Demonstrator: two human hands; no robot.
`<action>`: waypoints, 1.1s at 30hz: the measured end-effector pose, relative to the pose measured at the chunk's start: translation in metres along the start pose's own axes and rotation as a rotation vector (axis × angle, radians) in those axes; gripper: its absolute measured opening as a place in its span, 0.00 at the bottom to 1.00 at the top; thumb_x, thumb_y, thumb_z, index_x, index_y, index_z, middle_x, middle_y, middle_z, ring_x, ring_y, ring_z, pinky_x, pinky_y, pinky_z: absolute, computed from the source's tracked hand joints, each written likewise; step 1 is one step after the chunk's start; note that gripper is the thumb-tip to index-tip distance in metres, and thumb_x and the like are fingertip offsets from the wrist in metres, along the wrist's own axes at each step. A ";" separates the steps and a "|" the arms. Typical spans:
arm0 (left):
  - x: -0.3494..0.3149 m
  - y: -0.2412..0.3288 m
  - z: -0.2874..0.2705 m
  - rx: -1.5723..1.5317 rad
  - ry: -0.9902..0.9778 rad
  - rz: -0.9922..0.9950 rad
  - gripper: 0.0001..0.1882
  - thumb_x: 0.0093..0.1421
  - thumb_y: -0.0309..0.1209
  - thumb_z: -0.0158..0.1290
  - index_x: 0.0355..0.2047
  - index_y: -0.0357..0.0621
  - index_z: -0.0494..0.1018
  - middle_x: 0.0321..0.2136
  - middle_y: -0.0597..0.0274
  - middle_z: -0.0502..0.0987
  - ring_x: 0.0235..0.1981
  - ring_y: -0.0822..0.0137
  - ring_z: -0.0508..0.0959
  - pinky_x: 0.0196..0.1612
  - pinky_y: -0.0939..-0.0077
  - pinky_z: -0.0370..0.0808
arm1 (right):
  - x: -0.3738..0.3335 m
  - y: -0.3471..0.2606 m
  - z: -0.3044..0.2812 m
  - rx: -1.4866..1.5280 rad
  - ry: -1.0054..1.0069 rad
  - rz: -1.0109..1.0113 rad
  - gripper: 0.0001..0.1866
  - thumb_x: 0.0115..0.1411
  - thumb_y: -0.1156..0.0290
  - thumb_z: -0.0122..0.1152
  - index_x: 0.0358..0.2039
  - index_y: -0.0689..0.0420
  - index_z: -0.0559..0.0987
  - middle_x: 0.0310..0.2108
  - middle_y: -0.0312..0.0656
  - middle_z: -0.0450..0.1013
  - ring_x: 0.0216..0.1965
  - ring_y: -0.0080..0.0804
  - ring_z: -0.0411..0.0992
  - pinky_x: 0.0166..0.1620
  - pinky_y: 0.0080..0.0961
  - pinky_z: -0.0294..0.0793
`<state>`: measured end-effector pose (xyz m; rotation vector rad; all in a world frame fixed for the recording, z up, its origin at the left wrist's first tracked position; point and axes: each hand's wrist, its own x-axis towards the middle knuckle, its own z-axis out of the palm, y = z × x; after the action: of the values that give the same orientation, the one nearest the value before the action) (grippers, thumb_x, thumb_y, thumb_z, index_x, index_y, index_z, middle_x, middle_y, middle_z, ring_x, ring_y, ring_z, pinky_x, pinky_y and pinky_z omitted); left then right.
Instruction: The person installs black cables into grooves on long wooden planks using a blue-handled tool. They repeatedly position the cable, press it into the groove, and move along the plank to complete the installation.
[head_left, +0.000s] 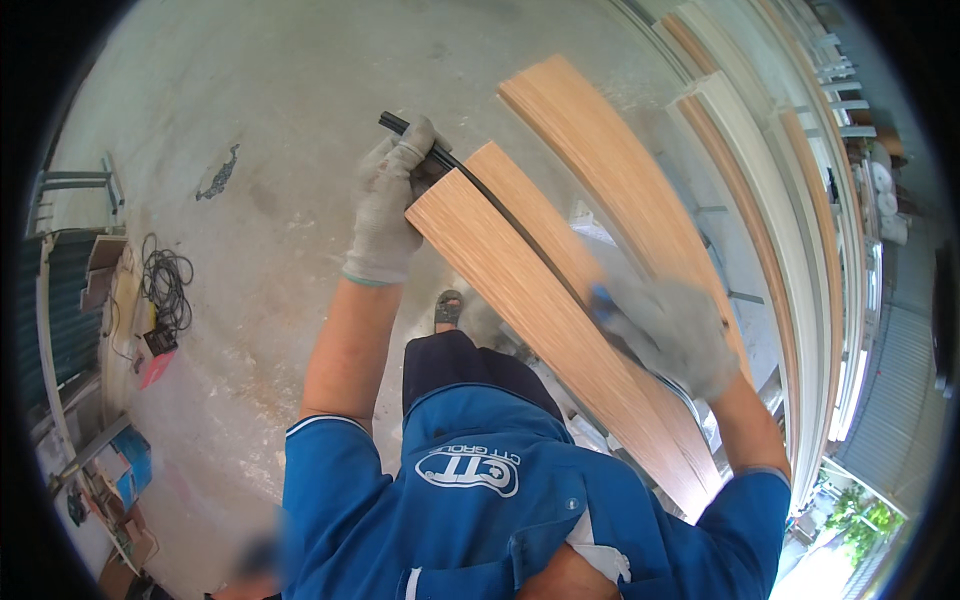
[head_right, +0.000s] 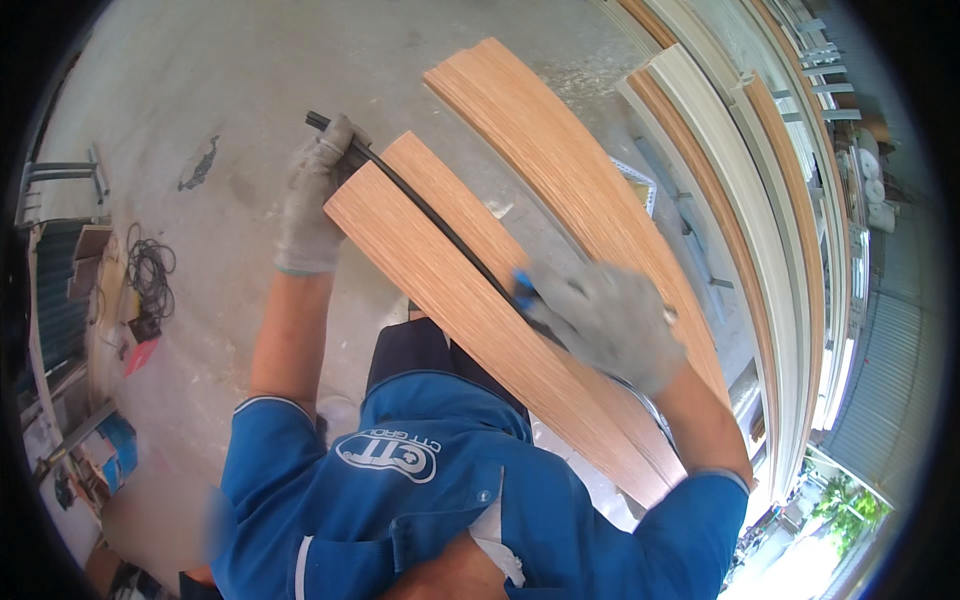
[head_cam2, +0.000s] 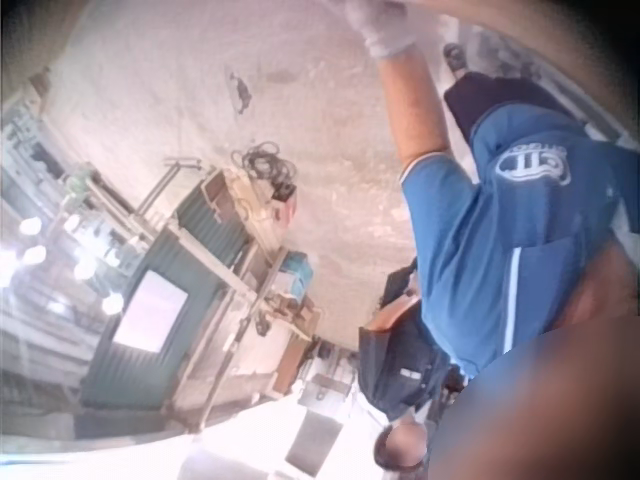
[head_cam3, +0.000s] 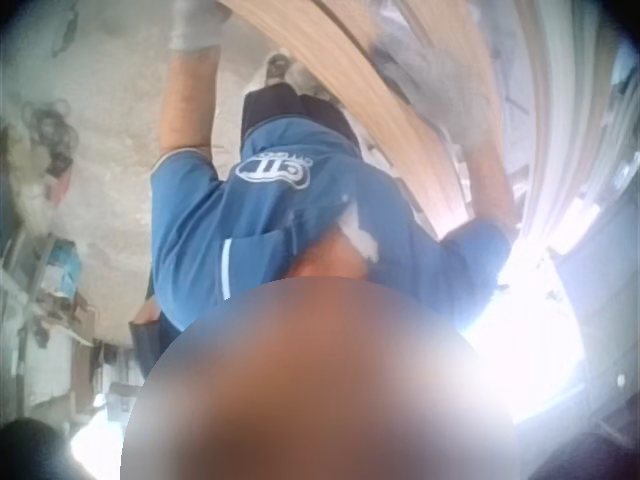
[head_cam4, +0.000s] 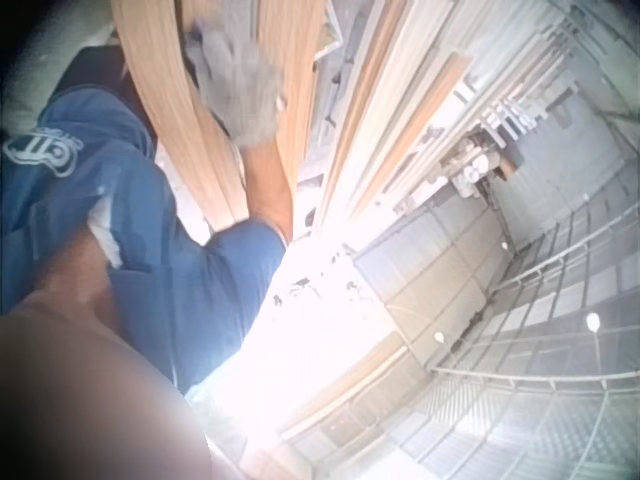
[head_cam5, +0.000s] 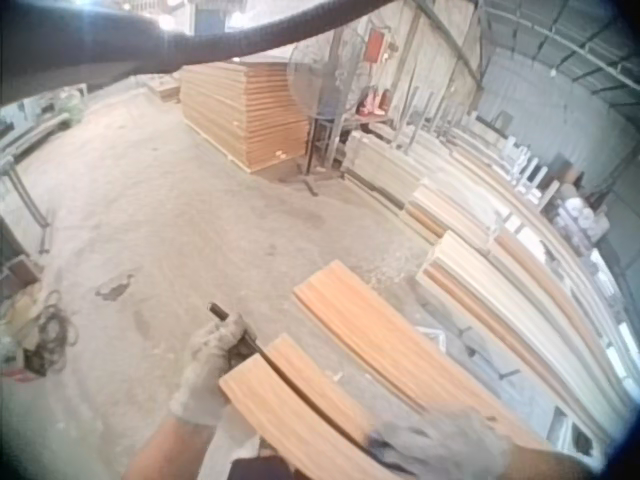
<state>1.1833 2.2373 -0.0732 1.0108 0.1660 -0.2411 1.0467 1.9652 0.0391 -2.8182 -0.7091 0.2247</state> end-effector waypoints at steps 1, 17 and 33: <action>0.000 0.000 0.001 -0.003 -0.005 -0.016 0.14 0.72 0.38 0.53 0.33 0.42 0.75 0.25 0.68 0.76 0.25 0.78 0.76 0.28 0.82 0.74 | -0.019 -0.005 -0.005 0.010 0.006 0.026 0.14 0.60 0.63 0.66 0.45 0.53 0.81 0.28 0.44 0.78 0.28 0.41 0.77 0.31 0.36 0.73; -0.001 -0.003 -0.003 -0.039 -0.068 0.011 0.14 0.71 0.40 0.54 0.36 0.40 0.76 0.28 0.68 0.77 0.28 0.77 0.77 0.33 0.81 0.74 | 0.152 -0.008 0.021 0.052 0.300 -0.142 0.12 0.67 0.57 0.58 0.43 0.50 0.79 0.27 0.42 0.78 0.28 0.38 0.79 0.29 0.34 0.76; 0.019 -0.004 -0.017 0.222 0.077 0.194 0.11 0.71 0.34 0.52 0.42 0.37 0.78 0.41 0.58 0.81 0.39 0.68 0.81 0.43 0.75 0.79 | -0.175 0.015 -0.034 -0.161 -0.083 0.252 0.18 0.61 0.59 0.67 0.51 0.48 0.80 0.23 0.38 0.75 0.25 0.32 0.76 0.27 0.31 0.73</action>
<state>1.1997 2.2470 -0.0899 1.2489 0.1115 -0.0431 0.9078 1.8620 0.0838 -3.0660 -0.4014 0.3428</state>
